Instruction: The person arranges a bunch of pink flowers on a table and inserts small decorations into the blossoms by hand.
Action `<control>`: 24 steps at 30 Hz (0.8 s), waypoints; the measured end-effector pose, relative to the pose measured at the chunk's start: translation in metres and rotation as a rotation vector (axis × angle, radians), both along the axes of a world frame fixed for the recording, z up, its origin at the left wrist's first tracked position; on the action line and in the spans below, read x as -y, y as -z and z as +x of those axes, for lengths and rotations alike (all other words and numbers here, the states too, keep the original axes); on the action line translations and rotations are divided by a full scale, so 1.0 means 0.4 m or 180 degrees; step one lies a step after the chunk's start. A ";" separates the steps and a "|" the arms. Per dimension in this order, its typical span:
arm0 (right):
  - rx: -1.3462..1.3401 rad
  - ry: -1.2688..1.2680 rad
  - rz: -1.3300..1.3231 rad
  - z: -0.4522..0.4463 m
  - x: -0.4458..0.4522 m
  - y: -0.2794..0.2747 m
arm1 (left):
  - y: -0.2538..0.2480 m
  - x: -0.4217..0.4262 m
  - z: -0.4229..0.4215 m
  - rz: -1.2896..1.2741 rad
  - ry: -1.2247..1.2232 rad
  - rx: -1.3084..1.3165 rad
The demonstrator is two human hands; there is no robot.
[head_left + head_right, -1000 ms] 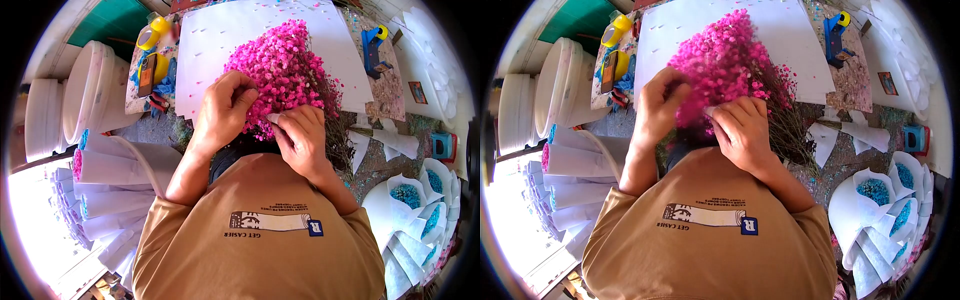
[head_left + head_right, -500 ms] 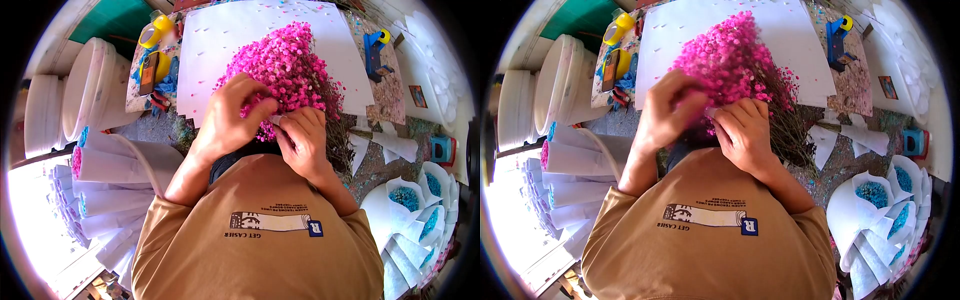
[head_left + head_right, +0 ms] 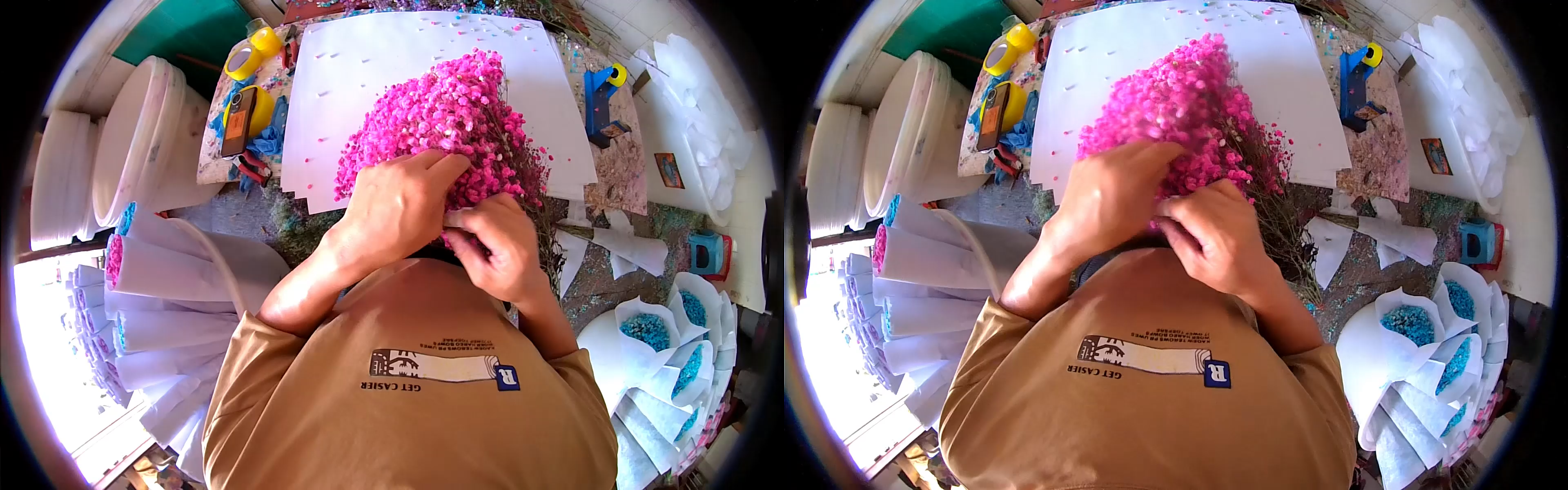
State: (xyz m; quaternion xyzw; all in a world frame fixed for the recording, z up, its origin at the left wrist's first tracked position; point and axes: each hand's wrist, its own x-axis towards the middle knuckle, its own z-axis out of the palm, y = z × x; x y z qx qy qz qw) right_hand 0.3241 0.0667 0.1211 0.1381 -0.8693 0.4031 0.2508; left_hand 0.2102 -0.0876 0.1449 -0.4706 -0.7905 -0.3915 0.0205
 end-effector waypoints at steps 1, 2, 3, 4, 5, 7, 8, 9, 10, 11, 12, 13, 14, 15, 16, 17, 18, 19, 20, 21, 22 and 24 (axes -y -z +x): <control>-0.0299 0.0221 -0.0015 -0.004 -0.010 -0.001 | 0.002 0.001 0.002 -0.0420 -0.0120 -0.0182; -0.0472 0.0512 0.0044 -0.011 -0.021 -0.009 | 0.006 0.001 0.004 -0.0845 -0.0230 -0.0363; -0.0640 0.0815 0.0099 -0.020 -0.032 -0.015 | 0.014 0.004 0.005 -0.0835 -0.0212 -0.0366; -0.0663 0.0956 0.0131 -0.037 -0.047 -0.010 | 0.026 0.010 0.008 -0.0928 -0.0273 -0.0411; -0.0484 0.1015 0.0429 -0.053 -0.058 -0.018 | 0.036 0.017 0.012 -0.1021 -0.0344 -0.0452; -0.0332 0.0773 0.0984 -0.080 -0.067 0.001 | 0.046 0.028 0.019 -0.0915 -0.0363 -0.0396; -0.0143 0.0817 0.1126 -0.087 -0.067 0.008 | 0.051 0.037 0.021 -0.0821 -0.0389 -0.0340; -0.0149 0.0793 0.1128 -0.098 -0.072 0.014 | 0.062 0.050 0.023 -0.0819 -0.0414 -0.0337; -0.0116 0.1139 0.1106 -0.112 -0.082 0.018 | 0.076 0.064 0.023 -0.1051 -0.0498 -0.0267; -0.0086 0.1480 0.1087 -0.120 -0.093 0.023 | 0.084 0.076 0.024 -0.1277 -0.0586 -0.0194; -0.0088 0.1522 0.1161 -0.122 -0.106 0.031 | 0.086 0.087 0.025 -0.1263 -0.0621 -0.0184; -0.0090 0.1492 0.1172 -0.123 -0.111 0.035 | 0.088 0.100 0.029 -0.1428 -0.0625 -0.0036; -0.0043 0.1407 0.0985 -0.120 -0.111 0.038 | 0.089 0.109 0.032 -0.1599 -0.0612 0.0116; 0.0006 0.1330 0.0801 -0.117 -0.109 0.039 | 0.089 0.114 0.034 -0.1596 -0.0616 0.0131; -0.0018 0.1279 0.0784 -0.115 -0.105 0.038 | 0.087 0.118 0.037 -0.1502 -0.0568 0.0078; -0.0003 0.1268 0.0800 -0.111 -0.100 0.035 | 0.083 0.120 0.039 -0.1404 -0.0522 0.0026; -0.0043 0.1255 0.0884 -0.107 -0.095 0.029 | 0.077 0.118 0.041 -0.1388 -0.0532 0.0043; -0.0091 0.1236 0.0972 -0.103 -0.088 0.021 | 0.068 0.114 0.043 -0.1177 -0.0515 0.0079; -0.0161 0.1362 0.1075 -0.101 -0.074 0.009 | 0.059 0.109 0.044 -0.0963 -0.0501 0.0111; -0.0166 0.1339 0.1099 -0.099 -0.067 0.007 | 0.050 0.103 0.044 -0.0939 -0.0523 0.0120; -0.0257 0.1369 0.1152 -0.097 -0.062 0.006 | 0.041 0.096 0.045 -0.0684 -0.0423 0.0061; -0.0390 0.1425 0.1104 -0.096 -0.038 -0.008 | 0.014 0.080 0.046 -0.0448 -0.0258 -0.0003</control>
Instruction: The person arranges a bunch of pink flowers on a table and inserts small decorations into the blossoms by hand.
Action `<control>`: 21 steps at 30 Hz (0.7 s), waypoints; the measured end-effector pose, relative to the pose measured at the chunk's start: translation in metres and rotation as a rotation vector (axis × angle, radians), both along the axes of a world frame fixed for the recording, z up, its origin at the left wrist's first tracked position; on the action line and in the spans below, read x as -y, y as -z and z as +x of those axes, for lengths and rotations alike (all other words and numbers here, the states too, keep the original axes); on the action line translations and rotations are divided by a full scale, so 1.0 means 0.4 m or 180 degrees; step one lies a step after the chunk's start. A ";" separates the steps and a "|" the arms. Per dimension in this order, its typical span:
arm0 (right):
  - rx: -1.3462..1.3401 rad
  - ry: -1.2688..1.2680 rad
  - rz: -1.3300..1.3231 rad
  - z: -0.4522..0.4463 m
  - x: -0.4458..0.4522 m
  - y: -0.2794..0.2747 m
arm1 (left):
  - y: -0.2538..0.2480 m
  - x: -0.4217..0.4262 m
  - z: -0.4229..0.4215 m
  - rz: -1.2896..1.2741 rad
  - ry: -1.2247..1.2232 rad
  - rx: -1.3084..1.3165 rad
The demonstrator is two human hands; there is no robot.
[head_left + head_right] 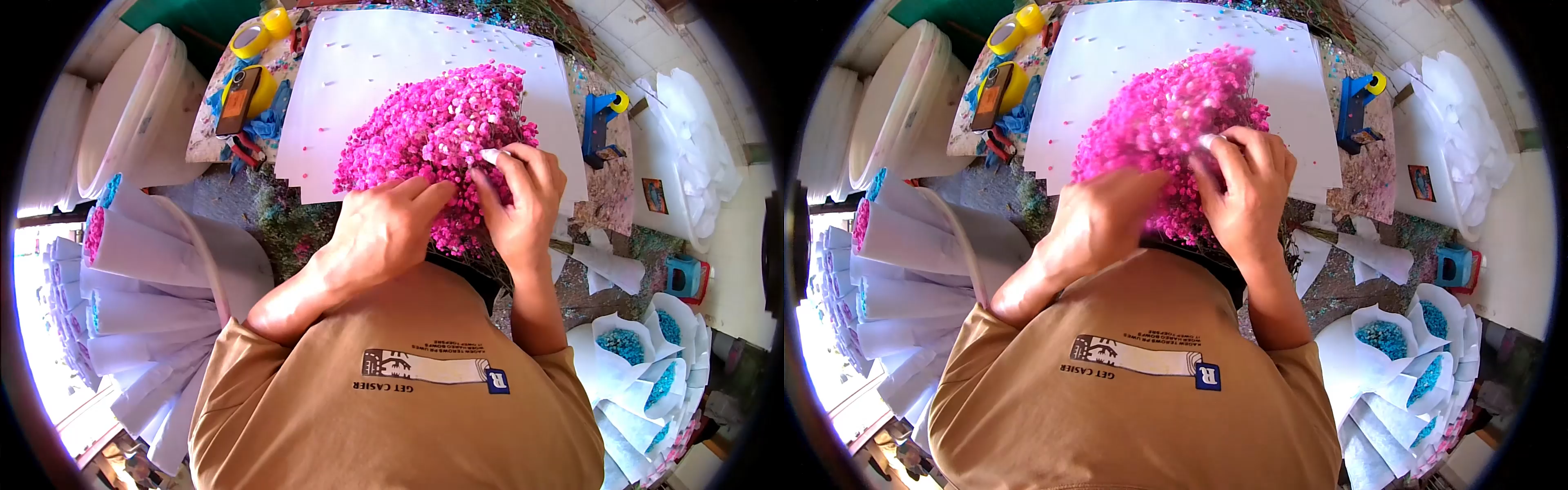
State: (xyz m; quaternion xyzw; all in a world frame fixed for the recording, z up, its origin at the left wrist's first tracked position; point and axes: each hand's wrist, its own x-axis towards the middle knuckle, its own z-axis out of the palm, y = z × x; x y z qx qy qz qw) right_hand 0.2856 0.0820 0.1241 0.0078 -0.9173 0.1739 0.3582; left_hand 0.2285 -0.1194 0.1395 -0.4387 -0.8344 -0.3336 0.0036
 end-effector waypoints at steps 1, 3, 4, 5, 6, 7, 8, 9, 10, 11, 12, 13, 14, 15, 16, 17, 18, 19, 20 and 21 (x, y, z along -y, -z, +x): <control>0.0011 -0.0009 0.0011 -0.003 0.005 0.002 | -0.003 -0.012 -0.004 0.0011 -0.0009 0.0011; 0.0274 -0.0049 0.0131 -0.015 0.009 0.010 | -0.008 -0.037 -0.027 -0.0363 -0.0238 -0.0470; 0.0246 -0.0037 0.0104 -0.024 0.009 0.012 | -0.016 -0.042 -0.036 -0.0653 -0.0415 -0.0385; 0.0231 -0.0036 0.0125 -0.033 0.001 0.020 | -0.018 -0.038 -0.037 -0.0631 -0.0418 -0.0399; 0.0048 -0.0071 -0.0244 -0.043 -0.011 0.030 | -0.016 -0.028 -0.038 -0.0554 -0.0497 -0.0402; -0.0131 -0.0105 -0.0615 -0.049 -0.019 0.036 | -0.011 -0.017 -0.040 -0.0481 -0.0571 -0.0401; -0.0188 -0.0184 -0.1382 -0.050 -0.024 0.039 | 0.008 -0.007 -0.040 -0.0206 -0.0597 -0.0409; -0.0148 -0.0016 -0.1493 -0.046 -0.031 0.045 | 0.021 0.002 -0.039 -0.0195 -0.0596 -0.0396; 0.0001 -0.0009 -0.1818 -0.036 -0.037 0.045 | 0.031 0.013 -0.038 -0.0067 -0.0619 -0.0328; 0.0150 0.0005 -0.2148 -0.025 -0.037 0.042 | 0.037 0.021 -0.036 0.0057 -0.0637 -0.0260; 0.0165 0.0013 -0.2149 -0.018 -0.036 0.047 | 0.036 0.028 -0.034 0.0043 -0.0657 -0.0116; 0.0195 -0.0039 -0.2189 -0.014 -0.035 0.054 | 0.032 0.027 -0.031 0.0045 -0.0662 -0.0105; 0.0222 -0.0104 -0.2225 -0.012 -0.034 0.059 | 0.023 0.023 -0.029 0.0288 -0.0599 0.0071; 0.0231 -0.0127 -0.2216 -0.010 -0.029 0.061 | 0.011 0.020 -0.027 0.0533 -0.0543 0.0242; 0.0203 -0.0069 -0.2158 -0.009 -0.023 0.062 | -0.011 0.015 -0.027 0.0546 -0.0570 0.0235; 0.0172 -0.0011 -0.2100 -0.008 -0.018 0.060 | -0.038 0.008 -0.030 0.0808 -0.0503 0.0481; 0.0127 -0.0027 -0.2000 -0.006 -0.013 0.056 | -0.053 0.000 -0.031 0.1070 -0.0429 0.0727; 0.0126 -0.0044 -0.1986 -0.004 -0.009 0.055 | -0.055 -0.011 -0.036 0.1085 -0.0441 0.0719; 0.0041 -0.0011 -0.1833 0.000 -0.006 0.055 | -0.056 -0.024 -0.046 0.1145 -0.0483 0.0579; -0.0046 0.0026 -0.1679 0.003 -0.002 0.055 | -0.058 -0.036 -0.054 0.1203 -0.0519 0.0440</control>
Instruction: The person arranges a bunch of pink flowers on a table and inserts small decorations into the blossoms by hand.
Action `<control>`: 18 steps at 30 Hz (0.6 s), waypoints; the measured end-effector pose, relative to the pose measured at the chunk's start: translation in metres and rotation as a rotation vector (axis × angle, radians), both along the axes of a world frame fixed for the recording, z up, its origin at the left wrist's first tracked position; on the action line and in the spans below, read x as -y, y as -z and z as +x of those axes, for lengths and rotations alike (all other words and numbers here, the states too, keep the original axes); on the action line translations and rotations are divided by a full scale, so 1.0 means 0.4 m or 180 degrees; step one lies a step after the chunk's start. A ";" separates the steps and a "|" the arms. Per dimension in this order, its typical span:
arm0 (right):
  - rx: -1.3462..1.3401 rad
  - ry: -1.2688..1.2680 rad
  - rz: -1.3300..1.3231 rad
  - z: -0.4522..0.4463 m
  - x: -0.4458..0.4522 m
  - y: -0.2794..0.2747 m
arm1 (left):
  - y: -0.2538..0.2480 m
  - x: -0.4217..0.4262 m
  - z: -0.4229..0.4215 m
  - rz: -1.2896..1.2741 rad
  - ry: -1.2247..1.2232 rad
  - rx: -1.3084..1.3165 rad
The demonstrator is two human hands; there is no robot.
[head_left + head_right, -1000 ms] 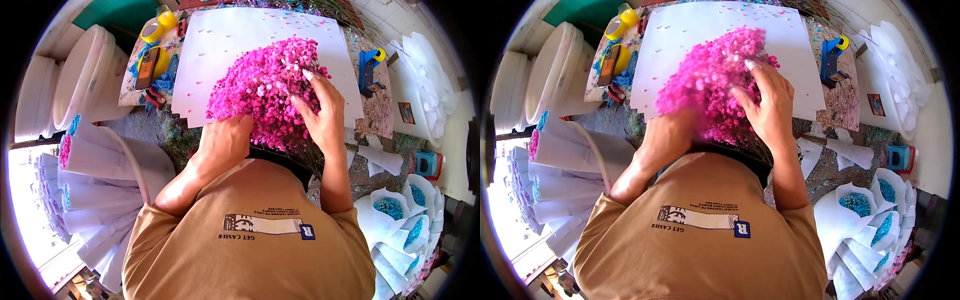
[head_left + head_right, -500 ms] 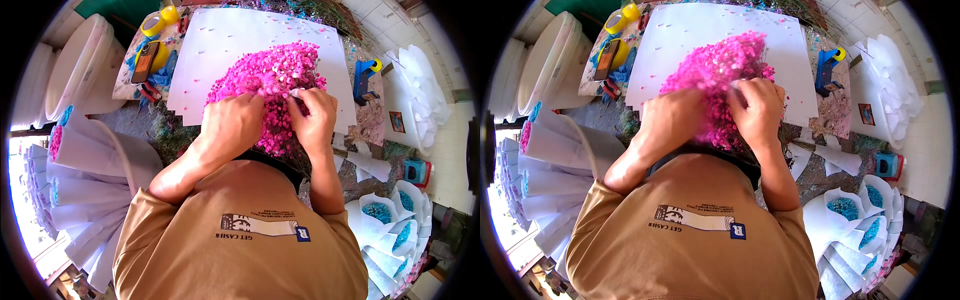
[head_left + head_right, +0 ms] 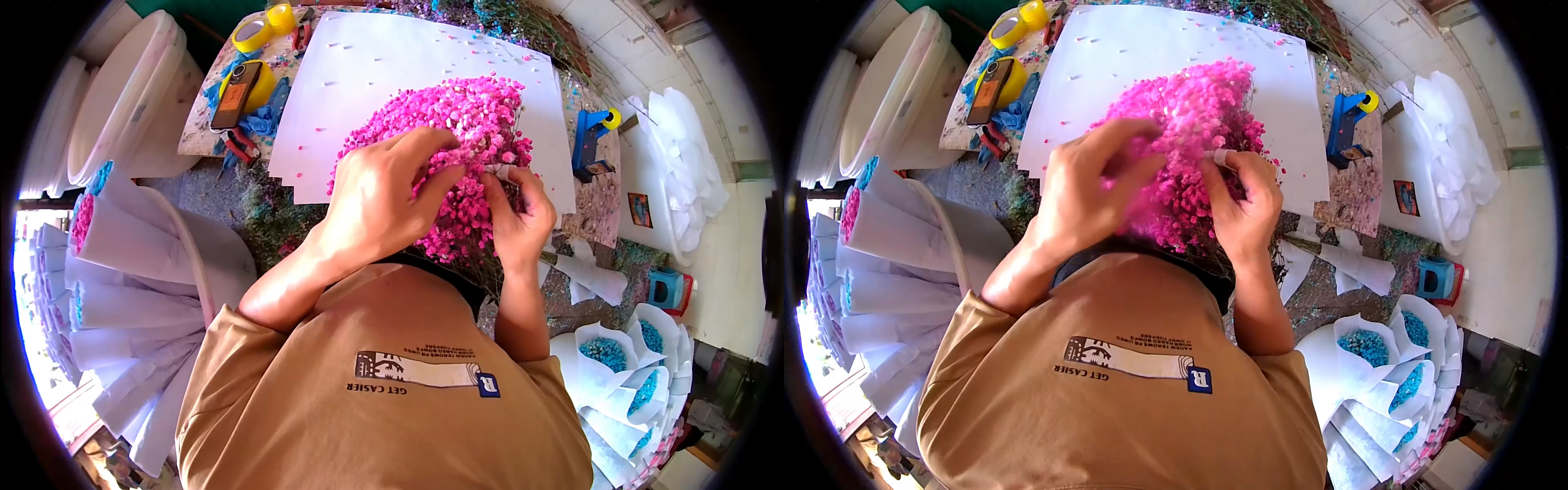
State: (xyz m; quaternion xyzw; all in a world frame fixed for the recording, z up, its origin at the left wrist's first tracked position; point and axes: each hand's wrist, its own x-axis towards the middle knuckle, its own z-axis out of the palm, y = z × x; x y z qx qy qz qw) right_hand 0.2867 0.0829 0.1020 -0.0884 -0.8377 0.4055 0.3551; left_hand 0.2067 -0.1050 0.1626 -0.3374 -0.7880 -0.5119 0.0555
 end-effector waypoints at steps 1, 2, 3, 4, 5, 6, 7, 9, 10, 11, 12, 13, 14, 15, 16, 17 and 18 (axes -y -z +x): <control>-0.0061 -0.0041 0.0000 0.001 0.003 0.002 | -0.008 -0.010 -0.005 -0.0166 -0.0023 -0.0089; -0.0066 -0.0032 0.0008 0.002 0.004 0.001 | 0.001 -0.018 -0.014 -0.0158 -0.0015 -0.0094; -0.0112 -0.0062 0.0141 0.003 0.005 0.000 | 0.021 -0.027 -0.025 -0.0252 0.0037 -0.0285; -0.0158 -0.0091 0.0273 0.003 0.006 -0.001 | 0.040 -0.035 -0.032 -0.0345 0.0089 -0.0478; -0.0207 -0.0145 0.0264 0.002 0.006 0.001 | 0.053 -0.039 -0.035 -0.0161 0.0067 -0.0657; -0.0209 -0.0131 0.0264 0.001 0.005 0.000 | 0.048 -0.036 -0.032 -0.0160 0.0082 -0.0660; -0.0239 -0.0114 0.0347 0.001 0.007 -0.003 | 0.037 -0.025 -0.024 0.0284 0.0265 0.0222; -0.0262 -0.0097 0.0413 0.002 0.008 -0.007 | 0.001 0.007 -0.026 0.0872 0.0639 0.1855; -0.0291 -0.0126 0.0496 0.001 0.010 -0.010 | -0.012 0.016 -0.034 0.1060 0.0807 0.2056; -0.0324 -0.0164 0.0580 -0.001 0.011 -0.012 | 0.000 0.007 -0.033 0.0983 0.0744 0.1818; -0.0329 -0.0183 0.0571 -0.003 0.013 -0.013 | 0.012 -0.005 -0.031 0.0908 0.0678 0.1572; -0.0351 -0.0193 0.0627 -0.002 0.015 -0.013 | 0.012 -0.010 -0.026 0.0532 0.0602 0.1449; -0.0375 -0.0200 0.0686 -0.002 0.017 -0.015 | 0.011 -0.014 -0.022 0.0158 0.0528 0.1323; -0.0383 -0.0207 0.0684 -0.003 0.018 -0.016 | 0.006 -0.016 -0.022 -0.0101 0.0518 0.1162; -0.0387 -0.0239 0.0739 -0.003 0.018 -0.018 | 0.017 -0.020 -0.023 -0.0102 0.0517 0.1157; -0.0390 -0.0264 0.0796 -0.003 0.018 -0.021 | 0.038 -0.026 -0.026 0.0093 0.0498 0.0862; -0.0392 -0.0247 0.0801 -0.003 0.019 -0.025 | 0.047 -0.031 -0.028 0.0290 0.0489 0.0568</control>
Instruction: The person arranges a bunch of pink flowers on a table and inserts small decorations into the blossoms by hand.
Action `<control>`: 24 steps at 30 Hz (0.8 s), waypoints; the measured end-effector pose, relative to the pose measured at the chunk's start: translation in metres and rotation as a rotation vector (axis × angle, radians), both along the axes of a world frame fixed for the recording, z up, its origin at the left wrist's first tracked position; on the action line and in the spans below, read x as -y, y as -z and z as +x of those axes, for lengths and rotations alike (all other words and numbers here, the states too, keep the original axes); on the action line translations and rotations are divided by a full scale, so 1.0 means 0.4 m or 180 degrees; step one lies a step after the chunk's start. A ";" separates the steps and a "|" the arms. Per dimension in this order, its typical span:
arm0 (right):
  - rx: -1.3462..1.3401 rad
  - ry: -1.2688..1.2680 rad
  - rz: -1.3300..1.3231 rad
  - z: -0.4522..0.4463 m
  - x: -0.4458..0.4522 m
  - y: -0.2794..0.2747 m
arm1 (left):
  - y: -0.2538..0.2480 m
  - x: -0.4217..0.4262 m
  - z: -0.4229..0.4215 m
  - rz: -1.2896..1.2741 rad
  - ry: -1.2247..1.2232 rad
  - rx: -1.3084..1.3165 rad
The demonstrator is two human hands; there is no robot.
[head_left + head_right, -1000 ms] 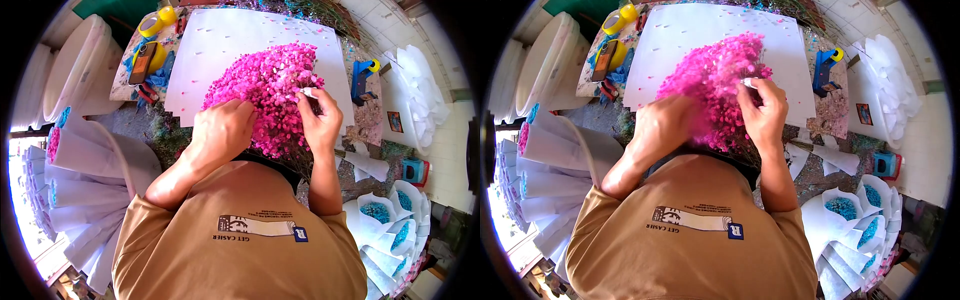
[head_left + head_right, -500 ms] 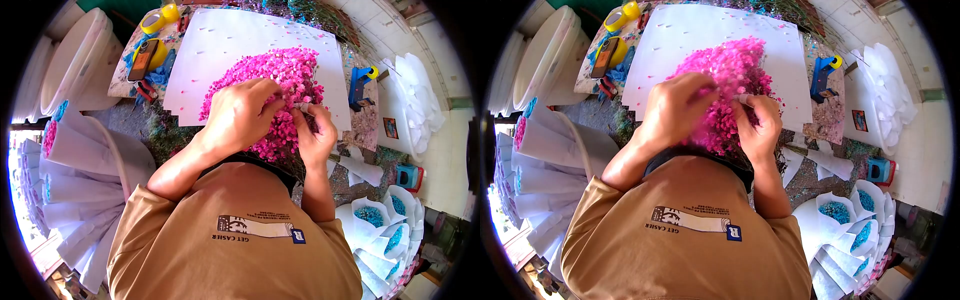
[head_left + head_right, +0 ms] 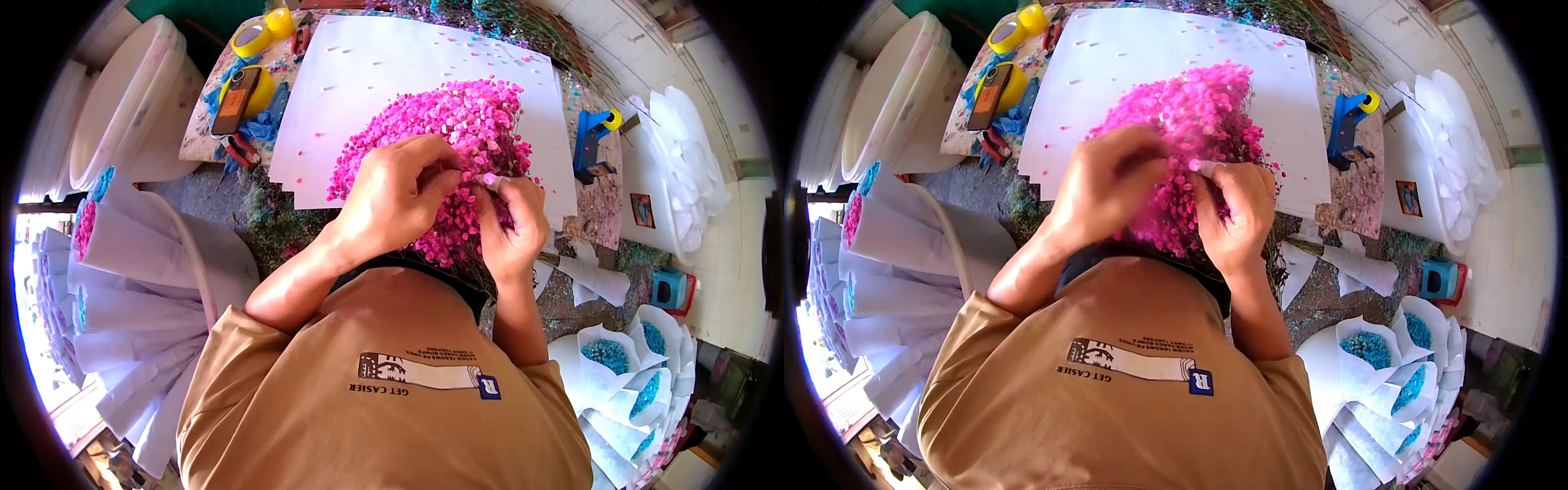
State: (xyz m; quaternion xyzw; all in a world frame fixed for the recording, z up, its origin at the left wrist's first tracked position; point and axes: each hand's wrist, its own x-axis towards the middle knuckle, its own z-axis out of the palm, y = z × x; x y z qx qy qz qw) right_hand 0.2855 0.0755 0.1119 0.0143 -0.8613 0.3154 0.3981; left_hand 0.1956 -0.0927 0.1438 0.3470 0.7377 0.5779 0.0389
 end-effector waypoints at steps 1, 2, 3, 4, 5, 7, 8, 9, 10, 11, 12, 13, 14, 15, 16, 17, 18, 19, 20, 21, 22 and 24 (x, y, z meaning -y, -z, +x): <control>-0.0038 0.0017 0.0064 0.001 0.003 -0.004 | 0.000 0.005 0.003 0.0129 0.0096 0.0114; -0.0071 0.0031 0.0126 0.005 0.004 -0.006 | -0.002 0.010 0.006 0.0128 0.0118 0.0122; -0.0065 0.0046 0.0125 0.008 0.002 -0.004 | -0.003 0.018 0.008 0.0671 0.0343 0.0879; -0.0085 -0.0016 0.0008 0.010 0.000 0.001 | -0.008 0.029 0.005 0.1211 0.0561 0.1633; -0.0107 -0.0082 -0.0110 0.011 -0.001 0.007 | -0.022 0.051 -0.009 0.1380 0.0796 0.2236; -0.0055 -0.0127 -0.0399 0.021 -0.002 0.025 | -0.011 0.054 -0.032 0.1903 0.1095 0.2784; -0.0004 -0.0176 -0.0684 0.025 -0.001 0.031 | -0.016 0.062 -0.042 0.1918 0.1238 0.2971; -0.0004 -0.0190 -0.0679 0.028 0.001 0.031 | -0.015 0.063 -0.047 0.1929 0.1229 0.2964; 0.0096 -0.0190 -0.0837 0.034 0.004 0.031 | -0.015 0.063 -0.049 0.1610 0.1092 0.2926; 0.0200 -0.0187 -0.0995 0.038 0.006 0.032 | -0.013 0.062 -0.050 0.1291 0.0954 0.2887; 0.0207 -0.0197 -0.0992 0.039 0.008 0.034 | -0.009 0.053 -0.048 0.1300 0.0946 0.2889; 0.0184 -0.0257 -0.1014 0.039 0.009 0.036 | -0.001 0.035 -0.044 0.0999 0.0820 0.2258; 0.0158 -0.0315 -0.1036 0.038 0.009 0.037 | 0.002 0.026 -0.044 0.0698 0.0691 0.1627; 0.0160 -0.0320 -0.1028 0.038 0.010 0.038 | -0.004 0.030 -0.048 0.0581 0.0817 0.1823; 0.0138 -0.0391 -0.1004 0.039 0.011 0.039 | -0.017 0.033 -0.046 0.0589 0.0818 0.1821; 0.0113 -0.0459 -0.0979 0.038 0.011 0.039 | -0.032 0.037 -0.041 0.0393 0.0857 0.1819; 0.0110 -0.0455 -0.0973 0.037 0.012 0.038 | -0.039 0.038 -0.037 0.0194 0.0897 0.1817; 0.0063 -0.0431 -0.0882 0.035 0.012 0.037 | -0.032 0.038 -0.035 0.0193 0.0956 0.1608; 0.0021 -0.0406 -0.0796 0.035 0.014 0.036 | -0.038 0.042 -0.031 0.0192 0.0964 0.1610; 0.0025 -0.0401 -0.0798 0.037 0.015 0.032 | -0.050 0.047 -0.027 0.0083 0.0961 0.1502; 0.0067 -0.0438 -0.0805 0.038 0.016 0.027 | -0.057 0.050 -0.023 -0.0024 0.0953 0.1391; 0.0105 -0.0480 -0.0813 0.039 0.018 0.026 | -0.025 0.053 -0.006 0.0454 0.0998 0.1431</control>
